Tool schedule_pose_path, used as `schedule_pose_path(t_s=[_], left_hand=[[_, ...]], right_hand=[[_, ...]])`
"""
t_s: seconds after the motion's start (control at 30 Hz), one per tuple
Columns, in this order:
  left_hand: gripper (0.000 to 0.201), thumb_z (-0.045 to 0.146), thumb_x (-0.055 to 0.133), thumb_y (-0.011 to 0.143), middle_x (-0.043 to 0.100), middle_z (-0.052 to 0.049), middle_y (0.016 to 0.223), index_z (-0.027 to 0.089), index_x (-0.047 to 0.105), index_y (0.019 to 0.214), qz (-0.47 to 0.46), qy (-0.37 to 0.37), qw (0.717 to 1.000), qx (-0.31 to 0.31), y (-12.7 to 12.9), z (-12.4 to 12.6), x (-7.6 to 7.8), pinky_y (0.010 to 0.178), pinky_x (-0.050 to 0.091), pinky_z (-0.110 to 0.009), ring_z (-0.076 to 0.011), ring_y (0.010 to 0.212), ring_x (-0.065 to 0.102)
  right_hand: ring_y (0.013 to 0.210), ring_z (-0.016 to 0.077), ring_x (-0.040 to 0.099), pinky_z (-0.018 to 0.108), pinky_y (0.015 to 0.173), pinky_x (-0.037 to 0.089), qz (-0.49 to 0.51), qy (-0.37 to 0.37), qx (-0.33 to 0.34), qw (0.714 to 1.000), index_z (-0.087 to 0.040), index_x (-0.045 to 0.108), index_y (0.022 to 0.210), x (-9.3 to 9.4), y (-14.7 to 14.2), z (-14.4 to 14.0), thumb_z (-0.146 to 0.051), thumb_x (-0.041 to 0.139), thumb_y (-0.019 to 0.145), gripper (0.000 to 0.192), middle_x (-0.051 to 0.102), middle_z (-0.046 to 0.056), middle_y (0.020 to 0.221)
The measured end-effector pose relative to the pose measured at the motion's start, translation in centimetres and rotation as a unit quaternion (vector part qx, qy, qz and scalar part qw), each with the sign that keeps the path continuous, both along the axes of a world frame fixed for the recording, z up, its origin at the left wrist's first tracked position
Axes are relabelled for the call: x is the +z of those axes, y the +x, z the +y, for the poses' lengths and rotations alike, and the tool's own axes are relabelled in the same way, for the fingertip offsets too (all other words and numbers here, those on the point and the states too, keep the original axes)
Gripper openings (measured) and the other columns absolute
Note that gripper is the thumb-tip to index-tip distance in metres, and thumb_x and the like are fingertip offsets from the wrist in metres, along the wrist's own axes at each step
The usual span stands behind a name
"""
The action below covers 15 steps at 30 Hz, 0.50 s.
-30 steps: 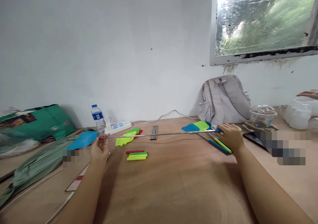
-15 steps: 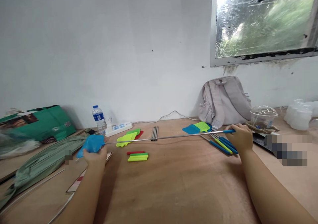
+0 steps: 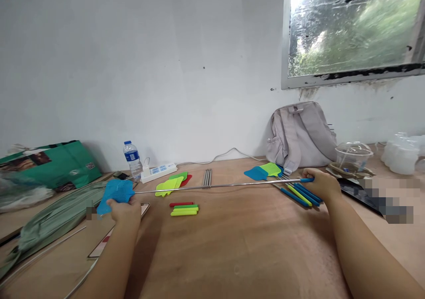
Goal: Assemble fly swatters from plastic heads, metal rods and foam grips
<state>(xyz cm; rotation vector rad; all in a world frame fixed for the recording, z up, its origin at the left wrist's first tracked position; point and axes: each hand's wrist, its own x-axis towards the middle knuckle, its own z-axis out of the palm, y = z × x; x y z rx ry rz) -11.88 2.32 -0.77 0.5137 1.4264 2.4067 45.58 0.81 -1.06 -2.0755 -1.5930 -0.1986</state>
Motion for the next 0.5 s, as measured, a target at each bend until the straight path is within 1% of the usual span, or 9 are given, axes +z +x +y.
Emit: schedule_pose_path(t_s=[0.07, 0.17, 0.23, 0.3, 0.37, 0.43, 0.5], left_hand=[[0.052, 0.045, 0.013, 0.082, 0.039, -0.014, 0.128, 0.011, 0.032, 0.116, -0.066, 0.005, 0.998, 0.022, 0.6, -0.2, 0.5, 0.087, 0.043, -0.035, -0.0206, 0.119, 0.036], [0.047, 0.05, 0.031, 0.077, 0.043, -0.011, 0.124, 0.017, 0.038, 0.11, -0.167, 0.011, 0.985, 0.046, 1.6, -0.8, 1.3, 0.082, 0.048, -0.035, -0.0221, 0.116, 0.041], [0.045, 0.05, 0.038, 0.076, 0.045, -0.011, 0.12, 0.018, 0.041, 0.106, -0.213, 0.008, 0.976, 0.052, 2.1, -1.2, 1.7, 0.078, 0.05, -0.034, -0.0225, 0.114, 0.043], [0.044, 0.05, 0.039, 0.075, 0.046, -0.012, 0.118, 0.017, 0.042, 0.103, -0.231, -0.001, 0.971, 0.058, 2.9, -1.5, 2.1, 0.076, 0.051, -0.033, -0.023, 0.113, 0.043], [0.04, 0.049, 0.043, 0.074, 0.05, -0.011, 0.114, 0.018, 0.045, 0.098, -0.241, 0.011, 0.969, 0.059, 4.0, -1.5, 2.2, 0.076, 0.051, -0.034, -0.0231, 0.111, 0.046], [0.031, 0.045, 0.047, 0.074, 0.054, -0.007, 0.106, 0.019, 0.047, 0.091, -0.238, 0.054, 0.969, 0.034, 5.5, -1.2, 2.2, 0.076, 0.051, -0.035, -0.0209, 0.105, 0.05], [0.023, 0.039, 0.046, 0.077, 0.057, -0.004, 0.101, 0.019, 0.048, 0.088, -0.223, 0.103, 0.969, -0.002, 7.2, -0.9, 2.1, 0.076, 0.052, -0.031, -0.0165, 0.099, 0.054]], right_hand=[[0.062, 0.0183, 0.048, 0.028, 0.055, 0.025, 0.004, -0.012, -0.012, 1.0, -0.025, 0.053, 0.067, 0.4, 0.3, -0.1, -0.046, 0.054, 0.059, 0.022, 0.057, 0.004, 0.068], [0.063, 0.0188, 0.049, 0.027, 0.055, 0.026, 0.006, -0.027, -0.017, 0.999, -0.026, 0.054, 0.067, 0.7, 0.8, -0.3, -0.05, 0.055, 0.057, 0.026, 0.058, 0.004, 0.07], [0.062, 0.0185, 0.05, 0.027, 0.054, 0.026, 0.0, -0.039, -0.018, 0.999, -0.026, 0.054, 0.065, 0.8, 0.9, -0.3, -0.05, 0.055, 0.058, 0.025, 0.059, 0.003, 0.072], [0.062, 0.0184, 0.05, 0.027, 0.053, 0.025, -0.013, -0.051, -0.015, 0.998, -0.026, 0.055, 0.064, 0.9, 0.6, -0.2, -0.049, 0.054, 0.059, 0.024, 0.06, 0.004, 0.073], [0.066, 0.0195, 0.052, 0.027, 0.053, 0.026, -0.03, -0.057, 0.007, 0.998, -0.026, 0.058, 0.066, 1.1, -0.4, 0.0, -0.048, 0.054, 0.06, 0.024, 0.061, 0.005, 0.077], [0.072, 0.0215, 0.053, 0.027, 0.053, 0.027, -0.052, -0.054, 0.036, 0.997, -0.027, 0.061, 0.073, 1.2, -2.2, 0.3, -0.049, 0.053, 0.061, 0.027, 0.062, 0.006, 0.081], [0.073, 0.0225, 0.054, 0.026, 0.052, 0.027, -0.071, -0.043, 0.041, 0.996, -0.028, 0.063, 0.078, 1.2, -4.4, 0.5, -0.053, 0.05, 0.062, 0.031, 0.063, 0.005, 0.079]])
